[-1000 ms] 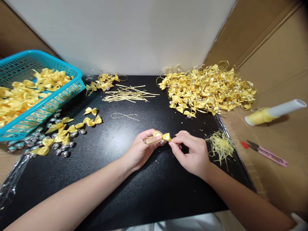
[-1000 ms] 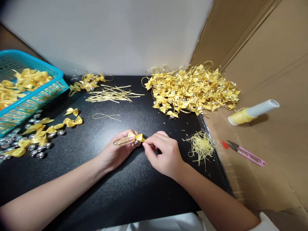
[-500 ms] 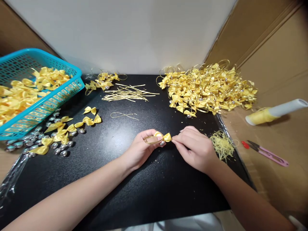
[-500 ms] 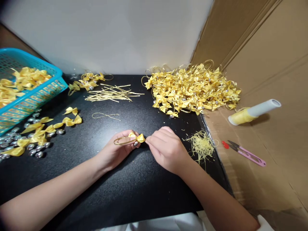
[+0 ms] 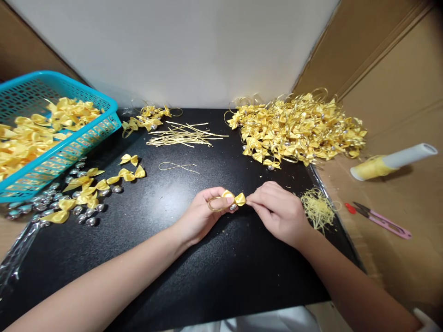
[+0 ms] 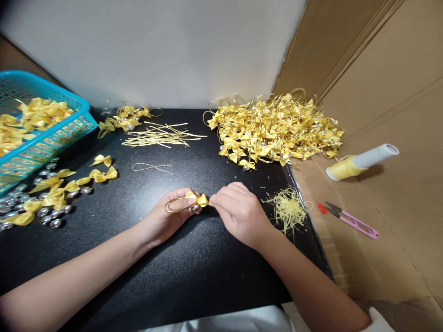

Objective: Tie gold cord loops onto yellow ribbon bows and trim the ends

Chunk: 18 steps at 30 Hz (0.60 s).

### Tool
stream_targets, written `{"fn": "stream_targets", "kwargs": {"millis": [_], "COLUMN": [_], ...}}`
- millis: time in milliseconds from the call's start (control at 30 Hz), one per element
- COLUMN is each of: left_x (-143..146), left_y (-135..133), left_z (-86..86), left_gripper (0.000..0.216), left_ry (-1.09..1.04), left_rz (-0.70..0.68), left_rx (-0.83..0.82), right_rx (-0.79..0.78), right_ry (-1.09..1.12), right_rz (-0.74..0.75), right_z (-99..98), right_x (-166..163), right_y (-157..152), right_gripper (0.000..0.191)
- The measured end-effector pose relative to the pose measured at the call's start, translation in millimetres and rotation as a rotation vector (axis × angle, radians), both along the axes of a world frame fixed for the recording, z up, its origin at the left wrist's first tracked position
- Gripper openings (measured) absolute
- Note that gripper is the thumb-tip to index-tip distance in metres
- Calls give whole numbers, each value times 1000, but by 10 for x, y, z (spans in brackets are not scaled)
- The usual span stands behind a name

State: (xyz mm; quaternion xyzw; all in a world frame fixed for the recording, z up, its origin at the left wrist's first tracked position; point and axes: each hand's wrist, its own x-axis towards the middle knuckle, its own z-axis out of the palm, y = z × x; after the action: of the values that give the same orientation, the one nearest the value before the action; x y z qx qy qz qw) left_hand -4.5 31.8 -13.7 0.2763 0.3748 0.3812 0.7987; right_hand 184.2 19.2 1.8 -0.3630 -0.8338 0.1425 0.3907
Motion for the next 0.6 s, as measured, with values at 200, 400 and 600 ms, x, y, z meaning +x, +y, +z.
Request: {"fn": "stream_targets", "kwargs": {"millis": [200, 400, 600], "left_x": [-17, -37, -22], "left_y": [4, 11, -1], "left_z": [-13, -39, -29], "left_gripper": [19, 20, 20], "left_ry": [-10, -59, -57], "left_rz": [-26, -73, -62], "left_rx": [5, 19, 25], "right_rx": [-176, -319, -371], "right_ry": [115, 206, 232], "right_rz": [-5, 3, -4], "right_z": [-12, -66, -96], "right_x": [-8, -21, -41], "right_y": [9, 42, 35], "right_gripper": [14, 14, 13]}}
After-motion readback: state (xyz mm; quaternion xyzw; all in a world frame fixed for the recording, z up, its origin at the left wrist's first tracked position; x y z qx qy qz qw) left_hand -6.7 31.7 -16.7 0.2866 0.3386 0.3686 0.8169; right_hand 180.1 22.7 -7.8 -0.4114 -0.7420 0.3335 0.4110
